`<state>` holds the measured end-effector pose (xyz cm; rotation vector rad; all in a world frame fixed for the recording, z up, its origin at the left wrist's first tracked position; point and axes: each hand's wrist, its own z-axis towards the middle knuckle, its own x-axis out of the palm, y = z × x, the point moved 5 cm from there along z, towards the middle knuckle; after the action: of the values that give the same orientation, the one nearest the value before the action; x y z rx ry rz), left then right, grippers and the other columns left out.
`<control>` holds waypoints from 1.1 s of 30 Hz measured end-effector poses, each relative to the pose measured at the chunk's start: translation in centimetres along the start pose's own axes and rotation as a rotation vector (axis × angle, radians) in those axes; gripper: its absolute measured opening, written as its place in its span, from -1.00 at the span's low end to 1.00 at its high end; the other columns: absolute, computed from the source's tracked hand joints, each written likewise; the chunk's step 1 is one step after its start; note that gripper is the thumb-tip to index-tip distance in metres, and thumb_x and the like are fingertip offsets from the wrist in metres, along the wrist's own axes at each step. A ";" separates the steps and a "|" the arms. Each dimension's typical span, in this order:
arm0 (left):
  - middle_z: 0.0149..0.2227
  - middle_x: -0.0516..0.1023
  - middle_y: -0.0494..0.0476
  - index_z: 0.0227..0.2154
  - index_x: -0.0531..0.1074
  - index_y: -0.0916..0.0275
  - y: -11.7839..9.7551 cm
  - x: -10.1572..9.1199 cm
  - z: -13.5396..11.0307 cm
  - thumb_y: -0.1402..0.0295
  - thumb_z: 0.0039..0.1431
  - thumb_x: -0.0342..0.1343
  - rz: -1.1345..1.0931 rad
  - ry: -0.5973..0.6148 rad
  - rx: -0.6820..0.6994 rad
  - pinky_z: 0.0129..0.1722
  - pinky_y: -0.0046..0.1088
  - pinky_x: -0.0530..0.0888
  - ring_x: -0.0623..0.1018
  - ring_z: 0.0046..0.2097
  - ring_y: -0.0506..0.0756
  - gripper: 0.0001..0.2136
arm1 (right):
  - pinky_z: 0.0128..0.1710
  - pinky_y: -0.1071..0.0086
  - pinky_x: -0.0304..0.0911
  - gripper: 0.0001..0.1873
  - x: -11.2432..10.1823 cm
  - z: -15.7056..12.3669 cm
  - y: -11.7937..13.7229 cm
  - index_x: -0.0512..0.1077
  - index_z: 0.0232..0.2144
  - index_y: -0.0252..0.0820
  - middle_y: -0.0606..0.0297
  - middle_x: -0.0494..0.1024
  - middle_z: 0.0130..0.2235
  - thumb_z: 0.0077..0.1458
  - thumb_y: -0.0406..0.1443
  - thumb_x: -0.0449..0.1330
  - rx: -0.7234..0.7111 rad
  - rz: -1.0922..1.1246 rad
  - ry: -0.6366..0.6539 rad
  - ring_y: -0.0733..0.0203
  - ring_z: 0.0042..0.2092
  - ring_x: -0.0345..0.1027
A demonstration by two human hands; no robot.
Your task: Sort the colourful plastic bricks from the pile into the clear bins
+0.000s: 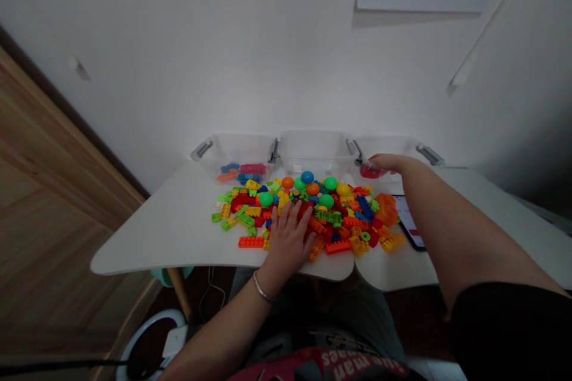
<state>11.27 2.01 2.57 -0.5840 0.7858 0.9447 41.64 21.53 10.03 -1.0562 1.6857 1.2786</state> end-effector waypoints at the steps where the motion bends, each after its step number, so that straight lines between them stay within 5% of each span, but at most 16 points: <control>1: 0.29 0.28 0.20 0.24 0.26 0.15 0.0 0.0 0.0 0.21 0.24 0.04 -0.001 0.004 0.000 0.32 0.11 -0.01 0.21 0.30 0.32 -0.49 | -0.29 0.23 0.39 -0.79 0.2 -0.3 -0.1 0.56 -0.32 -0.18 0.17 0.63 -0.29 0.00 -0.34 0.15 0.033 0.004 0.051 0.13 -0.35 0.48; 4: 0.29 0.28 0.18 0.25 0.24 0.15 0.0 0.1 0.0 0.22 0.23 0.05 0.003 0.013 0.002 0.32 0.13 0.00 0.22 0.30 0.33 -0.48 | -0.25 0.19 0.40 -0.75 0.5 -0.8 -0.3 0.55 -0.23 -0.14 0.17 0.63 -0.17 0.04 -0.33 0.13 0.109 0.024 0.144 0.13 -0.29 0.50; 12: 0.26 0.33 0.13 0.26 0.23 0.15 -0.1 0.0 0.1 0.23 0.24 0.04 0.004 0.030 -0.005 0.33 0.11 0.00 0.22 0.29 0.31 -0.48 | -0.11 0.22 0.35 -0.64 -0.2 0.1 -0.6 0.54 -0.14 -0.22 0.06 0.59 -0.06 0.17 -0.21 0.03 0.069 -0.091 -0.059 0.02 -0.07 0.48; 15: 0.25 0.34 0.13 0.26 0.23 0.16 -0.1 -0.1 0.1 0.23 0.24 0.04 0.002 0.026 -0.005 0.33 0.11 0.01 0.22 0.29 0.31 -0.47 | -0.02 0.19 0.29 -0.53 -0.8 -0.6 -1.3 0.48 0.00 -0.16 0.09 0.53 0.06 0.21 -0.11 -0.05 0.048 -0.108 -0.257 -0.02 0.07 0.39; 21: 0.26 0.33 0.11 0.27 0.21 0.16 -0.1 -0.1 0.1 0.23 0.26 0.01 -0.038 0.046 -0.017 0.34 0.12 -0.03 0.20 0.30 0.30 -0.48 | 0.04 0.13 0.24 -0.54 -1.6 -5.0 -0.8 0.51 -0.08 -0.21 0.07 0.59 -0.09 0.13 -0.16 -0.05 -0.243 0.048 -0.741 0.00 -0.07 0.43; 24: 0.27 0.32 0.11 0.28 0.20 0.15 -0.2 -0.2 0.1 0.22 0.27 0.01 -0.045 0.058 -0.022 0.34 0.11 -0.02 0.20 0.30 0.30 -0.48 | 0.03 0.11 0.26 -0.53 -1.5 -8.1 -1.0 0.47 -0.06 -0.25 0.03 0.55 -0.05 0.09 -0.17 -0.02 -0.266 0.233 -0.893 0.00 -0.04 0.39; 27: 0.26 0.33 0.12 0.28 0.20 0.16 -0.2 -0.2 0.0 0.22 0.27 0.00 -0.041 0.059 -0.021 0.34 0.11 -0.02 0.21 0.30 0.30 -0.48 | -0.05 0.16 0.31 -0.51 -0.4 -11.1 -1.5 0.40 0.01 -0.24 0.02 0.50 0.00 0.10 -0.13 0.00 -0.241 0.324 -0.872 0.02 -0.03 0.38; 33: 0.25 0.35 0.15 0.28 0.19 0.14 -0.3 -0.2 0.0 0.21 0.27 0.01 -0.005 0.049 -0.015 0.33 0.10 0.02 0.22 0.30 0.28 -0.47 | 0.06 0.10 0.23 -0.42 4.2 -15.4 -2.8 0.34 0.10 -0.25 -0.01 0.44 0.04 0.10 -0.06 0.07 -0.092 0.050 -0.769 -0.07 0.03 0.35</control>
<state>11.53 1.79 2.75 -0.6238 0.8213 0.9348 41.38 5.42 8.49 -0.4602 1.0719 1.5442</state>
